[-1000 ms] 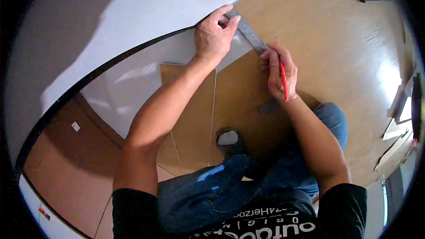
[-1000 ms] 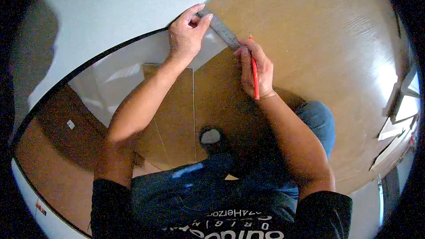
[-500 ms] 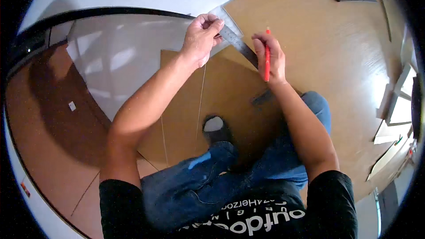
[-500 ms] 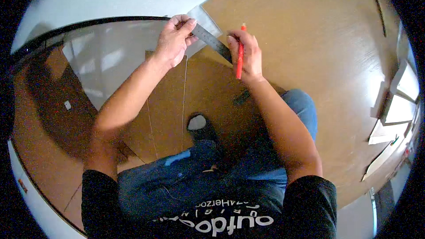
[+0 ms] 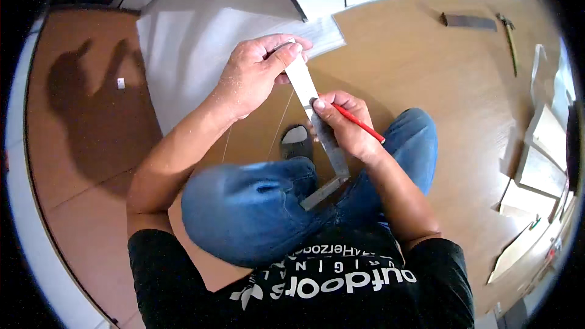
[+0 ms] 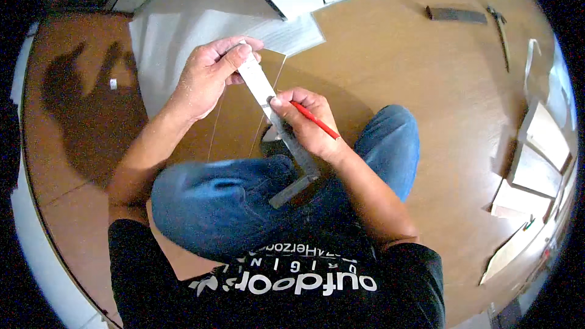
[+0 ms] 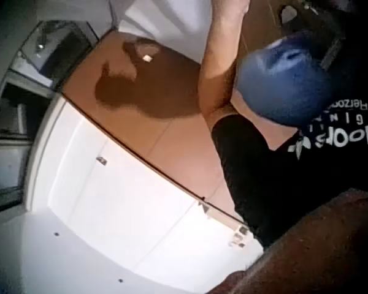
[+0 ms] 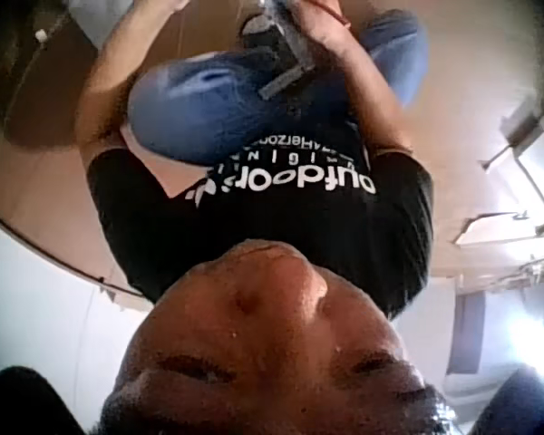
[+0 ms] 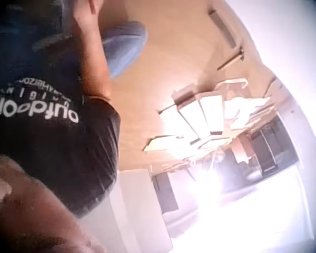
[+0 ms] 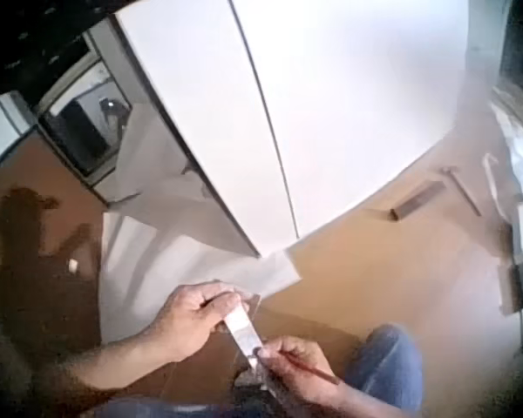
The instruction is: The person measures and marks a laminate floor plank using a metal square and a red pencil, then uses a hammer to tap a flooring piece into place near a wall.
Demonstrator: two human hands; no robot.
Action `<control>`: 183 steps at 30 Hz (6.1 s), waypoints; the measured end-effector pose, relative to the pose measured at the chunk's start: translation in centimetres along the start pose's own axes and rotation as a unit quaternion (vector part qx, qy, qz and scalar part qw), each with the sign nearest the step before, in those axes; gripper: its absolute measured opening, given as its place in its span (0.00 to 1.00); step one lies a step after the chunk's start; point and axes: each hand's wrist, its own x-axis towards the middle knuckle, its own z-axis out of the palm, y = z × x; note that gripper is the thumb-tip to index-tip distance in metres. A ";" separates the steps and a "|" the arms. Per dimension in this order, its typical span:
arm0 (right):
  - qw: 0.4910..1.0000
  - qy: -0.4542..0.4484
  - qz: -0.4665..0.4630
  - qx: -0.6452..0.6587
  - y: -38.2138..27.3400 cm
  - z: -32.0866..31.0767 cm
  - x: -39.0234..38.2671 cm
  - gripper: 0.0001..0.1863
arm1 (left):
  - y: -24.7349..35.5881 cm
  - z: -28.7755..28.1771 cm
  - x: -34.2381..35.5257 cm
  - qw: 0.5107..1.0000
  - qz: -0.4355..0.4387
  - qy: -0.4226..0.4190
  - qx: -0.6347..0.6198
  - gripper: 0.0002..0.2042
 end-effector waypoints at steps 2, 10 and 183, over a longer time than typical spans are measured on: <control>0.999 0.025 0.004 -0.023 -1.6 1.6 -1.0 0.12 | 2.3 -0.3 -2.7 0.998 0.044 0.004 0.050 0.14; 0.994 0.002 -0.096 -0.052 -6.9 4.8 -2.5 0.20 | 5.3 2.6 -7.1 0.960 0.215 0.056 0.167 0.17; 0.945 -0.001 -0.195 -0.261 -0.7 1.8 -6.0 0.17 | 4.3 2.2 -7.5 0.969 0.206 0.041 -0.129 0.21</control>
